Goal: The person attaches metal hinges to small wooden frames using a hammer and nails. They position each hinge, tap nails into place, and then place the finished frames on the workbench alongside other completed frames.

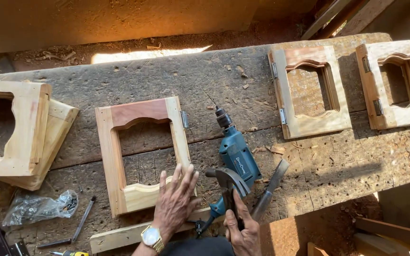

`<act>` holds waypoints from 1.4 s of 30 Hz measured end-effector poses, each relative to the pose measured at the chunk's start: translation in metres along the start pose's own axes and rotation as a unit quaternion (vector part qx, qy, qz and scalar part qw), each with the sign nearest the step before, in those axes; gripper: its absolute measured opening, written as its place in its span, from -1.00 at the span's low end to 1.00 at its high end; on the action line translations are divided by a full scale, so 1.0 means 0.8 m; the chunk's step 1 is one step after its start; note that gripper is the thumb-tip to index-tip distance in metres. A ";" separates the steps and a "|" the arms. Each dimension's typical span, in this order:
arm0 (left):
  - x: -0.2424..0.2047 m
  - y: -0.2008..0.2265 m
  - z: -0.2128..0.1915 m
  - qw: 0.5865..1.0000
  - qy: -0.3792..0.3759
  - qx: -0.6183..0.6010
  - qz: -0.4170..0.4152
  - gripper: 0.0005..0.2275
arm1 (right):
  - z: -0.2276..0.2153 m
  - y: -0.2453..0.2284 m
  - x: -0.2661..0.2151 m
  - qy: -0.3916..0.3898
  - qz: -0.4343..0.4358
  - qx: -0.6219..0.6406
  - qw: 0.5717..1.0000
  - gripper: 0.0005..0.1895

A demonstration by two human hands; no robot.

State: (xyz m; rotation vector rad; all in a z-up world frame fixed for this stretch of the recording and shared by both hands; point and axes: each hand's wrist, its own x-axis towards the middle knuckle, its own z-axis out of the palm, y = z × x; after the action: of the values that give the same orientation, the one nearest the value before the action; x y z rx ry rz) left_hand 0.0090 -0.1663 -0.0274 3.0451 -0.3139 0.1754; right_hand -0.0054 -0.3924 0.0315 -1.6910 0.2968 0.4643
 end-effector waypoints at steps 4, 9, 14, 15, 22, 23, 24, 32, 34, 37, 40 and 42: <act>0.004 0.007 -0.017 1.000 -0.019 0.016 -0.009 -0.12 | -0.009 -0.021 -0.010 0.002 0.033 -0.030 0.999 -0.37; -0.014 0.012 0.007 0.999 0.004 0.005 -0.031 -0.16 | -0.022 0.011 -0.010 0.023 -0.034 0.057 0.998 -0.35; -0.035 -0.001 0.002 0.999 0.007 0.025 -0.039 -0.18 | -0.061 0.091 0.018 0.008 -0.097 -0.029 0.995 -0.38; -0.039 -0.004 -0.001 0.997 0.013 0.061 -0.041 -0.09 | -0.070 0.115 0.030 -0.007 -0.131 -0.054 0.990 -0.38; -0.051 -0.034 0.023 0.995 0.031 0.003 -0.090 -0.28 | -0.015 0.004 0.014 0.030 -0.225 -0.135 0.964 -0.43; -0.044 -0.035 0.010 0.993 0.031 -0.045 -0.100 -0.41 | -0.016 0.002 0.020 0.000 -0.183 -0.192 0.964 -0.41; -0.032 -0.047 -0.004 0.990 0.033 -0.087 -0.108 -0.52 | -0.010 -0.001 0.032 -0.028 -0.144 -0.243 0.959 -0.39; 0.036 -0.097 -0.199 0.967 -0.005 -0.249 -0.047 -0.64 | -0.006 -0.003 0.048 0.000 -0.048 -0.217 0.975 -0.38; 0.057 -0.107 -0.233 0.965 -0.010 -0.258 -0.039 -0.70 | -0.006 0.010 0.049 0.002 -0.059 -0.226 0.972 -0.38; 0.099 -0.128 -0.265 0.963 -0.050 -0.259 -0.051 -0.67 | 0.002 0.009 0.061 0.004 -0.178 -0.266 0.947 -0.36; 0.122 -0.141 -0.276 0.959 -0.086 -0.267 -0.051 -0.69 | 0.011 0.016 0.061 -0.018 -0.104 -0.362 0.926 -0.36; 0.136 -0.143 -0.290 0.943 -0.092 -0.307 -0.089 -0.68 | 0.014 0.033 0.069 -0.036 -0.154 -0.455 0.876 -0.32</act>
State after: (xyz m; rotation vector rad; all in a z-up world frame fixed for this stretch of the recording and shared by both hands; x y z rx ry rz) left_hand 0.1139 -0.0565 0.2085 2.4486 -0.0772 -0.1884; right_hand 0.0299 -0.3822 -0.0184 -2.5747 -0.3123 0.4531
